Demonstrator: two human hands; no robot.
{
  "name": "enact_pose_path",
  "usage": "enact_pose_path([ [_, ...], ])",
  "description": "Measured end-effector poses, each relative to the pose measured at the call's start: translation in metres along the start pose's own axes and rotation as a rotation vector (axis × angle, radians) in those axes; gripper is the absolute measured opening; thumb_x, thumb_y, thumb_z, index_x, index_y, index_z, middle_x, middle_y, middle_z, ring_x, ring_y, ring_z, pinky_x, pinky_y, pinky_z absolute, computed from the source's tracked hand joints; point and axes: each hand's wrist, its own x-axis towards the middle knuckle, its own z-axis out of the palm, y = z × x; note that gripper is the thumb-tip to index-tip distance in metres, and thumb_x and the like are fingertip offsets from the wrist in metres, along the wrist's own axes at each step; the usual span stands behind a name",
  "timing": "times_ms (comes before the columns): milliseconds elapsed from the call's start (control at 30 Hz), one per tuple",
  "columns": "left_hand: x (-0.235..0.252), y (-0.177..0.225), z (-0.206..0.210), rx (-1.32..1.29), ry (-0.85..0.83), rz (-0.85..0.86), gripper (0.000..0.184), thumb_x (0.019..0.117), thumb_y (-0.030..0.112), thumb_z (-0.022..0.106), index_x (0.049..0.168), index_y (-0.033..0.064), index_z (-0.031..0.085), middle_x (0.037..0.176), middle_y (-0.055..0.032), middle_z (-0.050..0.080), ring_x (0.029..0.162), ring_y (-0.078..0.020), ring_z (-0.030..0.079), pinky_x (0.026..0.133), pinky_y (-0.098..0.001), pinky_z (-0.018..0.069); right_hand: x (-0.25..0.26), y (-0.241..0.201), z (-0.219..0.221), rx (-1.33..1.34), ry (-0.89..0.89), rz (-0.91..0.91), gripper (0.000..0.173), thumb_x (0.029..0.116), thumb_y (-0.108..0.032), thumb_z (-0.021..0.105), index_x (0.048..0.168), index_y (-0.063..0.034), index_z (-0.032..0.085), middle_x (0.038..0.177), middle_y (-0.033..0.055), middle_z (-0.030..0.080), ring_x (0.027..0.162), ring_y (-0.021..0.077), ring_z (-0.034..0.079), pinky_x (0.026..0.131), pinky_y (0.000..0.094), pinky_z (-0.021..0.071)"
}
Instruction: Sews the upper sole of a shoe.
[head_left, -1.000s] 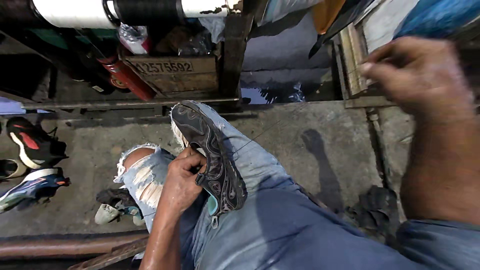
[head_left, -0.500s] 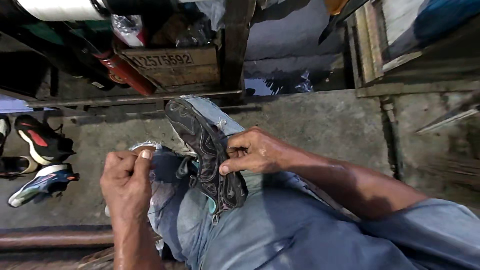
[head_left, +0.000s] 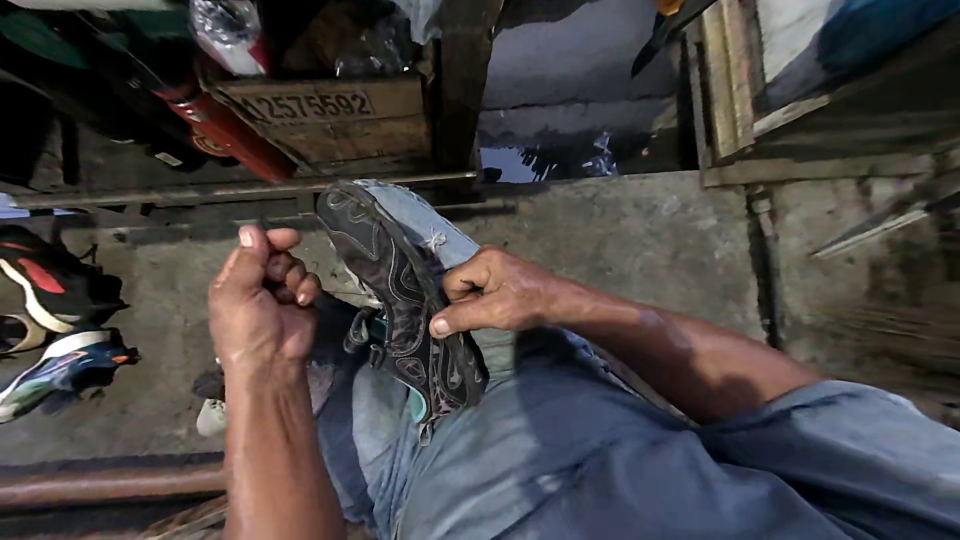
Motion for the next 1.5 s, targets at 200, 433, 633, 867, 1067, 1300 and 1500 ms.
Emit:
enact_pose_path([
  [200, -0.019, -0.005, -0.010, 0.241, -0.230, 0.063, 0.035, 0.1060, 0.043, 0.049, 0.094, 0.0200, 0.072, 0.075, 0.0093, 0.065, 0.058, -0.0021, 0.056, 0.056, -0.0194, 0.0505, -0.003, -0.001, -0.004, -0.042, -0.019, 0.041, 0.036, 0.0922, -0.030, 0.076, 0.067, -0.0082, 0.061, 0.056, -0.0019, 0.052, 0.051, 0.0054, 0.049, 0.049, 0.0249, 0.0409],
  [433, -0.072, -0.008, 0.026, 0.625, -0.520, 0.244, 0.027, 0.0903, 0.032, 0.077, 0.102, 0.0083, 0.074, 0.096, -0.0009, 0.072, 0.085, -0.0115, 0.069, 0.077, -0.0294, 0.0612, -0.023, -0.014, 0.001, -0.026, 0.136, 0.088, 0.032, 0.0853, -0.031, 0.083, 0.098, -0.0068, 0.067, 0.080, 0.0008, 0.063, 0.064, 0.0049, 0.056, 0.058, 0.0223, 0.0501],
  [633, -0.075, -0.016, 0.029, 0.464, -0.479, 0.182, 0.011, 0.0977, 0.009, 0.064, 0.097, 0.0023, 0.072, 0.084, -0.0040, 0.072, 0.075, -0.0113, 0.069, 0.070, -0.0286, 0.0603, -0.059, 0.004, 0.013, -0.044, 0.364, -0.022, 0.028, 0.0946, -0.008, 0.060, 0.122, -0.0064, 0.066, 0.121, 0.0065, 0.056, 0.091, 0.0077, 0.061, 0.073, 0.0232, 0.0574],
  [867, -0.076, -0.019, 0.029, 0.408, -0.489, 0.165, 0.013, 0.0974, 0.008, 0.064, 0.099, 0.0001, 0.074, 0.089, -0.0071, 0.073, 0.079, -0.0129, 0.070, 0.073, -0.0306, 0.0611, -0.071, -0.027, -0.001, -0.451, 0.269, -0.188, 0.036, 0.1053, -0.026, 0.057, 0.137, -0.0119, 0.066, 0.091, 0.0005, 0.066, 0.072, 0.0042, 0.060, 0.063, 0.0221, 0.0528],
  [1067, -0.076, -0.021, 0.029, 0.396, -0.492, 0.170, 0.014, 0.0972, 0.009, 0.064, 0.100, 0.0000, 0.074, 0.094, -0.0080, 0.073, 0.082, -0.0138, 0.070, 0.075, -0.0308, 0.0608, -0.063, -0.028, -0.001, -0.535, 0.234, -0.218, 0.032, 0.1064, -0.025, 0.053, 0.130, -0.0126, 0.071, 0.087, 0.0008, 0.064, 0.068, 0.0059, 0.059, 0.058, 0.0233, 0.0497],
  [1300, -0.076, -0.021, 0.029, 0.392, -0.493, 0.169, 0.013, 0.0971, 0.008, 0.064, 0.099, 0.0007, 0.075, 0.092, -0.0071, 0.073, 0.080, -0.0128, 0.070, 0.073, -0.0299, 0.0608, -0.059, -0.031, -0.001, -0.560, 0.234, -0.207, 0.031, 0.1050, -0.023, 0.055, 0.129, -0.0125, 0.072, 0.086, 0.0008, 0.064, 0.068, 0.0058, 0.059, 0.058, 0.0228, 0.0499],
  [1500, -0.075, -0.023, 0.029, 0.413, -0.493, 0.184, 0.013, 0.0970, 0.011, 0.065, 0.096, 0.0029, 0.075, 0.090, -0.0053, 0.072, 0.079, -0.0119, 0.069, 0.072, -0.0292, 0.0601, -0.059, -0.037, 0.000, -0.619, 0.248, -0.182, 0.030, 0.1034, -0.020, 0.055, 0.126, -0.0129, 0.073, 0.083, 0.0011, 0.062, 0.064, 0.0074, 0.058, 0.054, 0.0240, 0.0478],
])
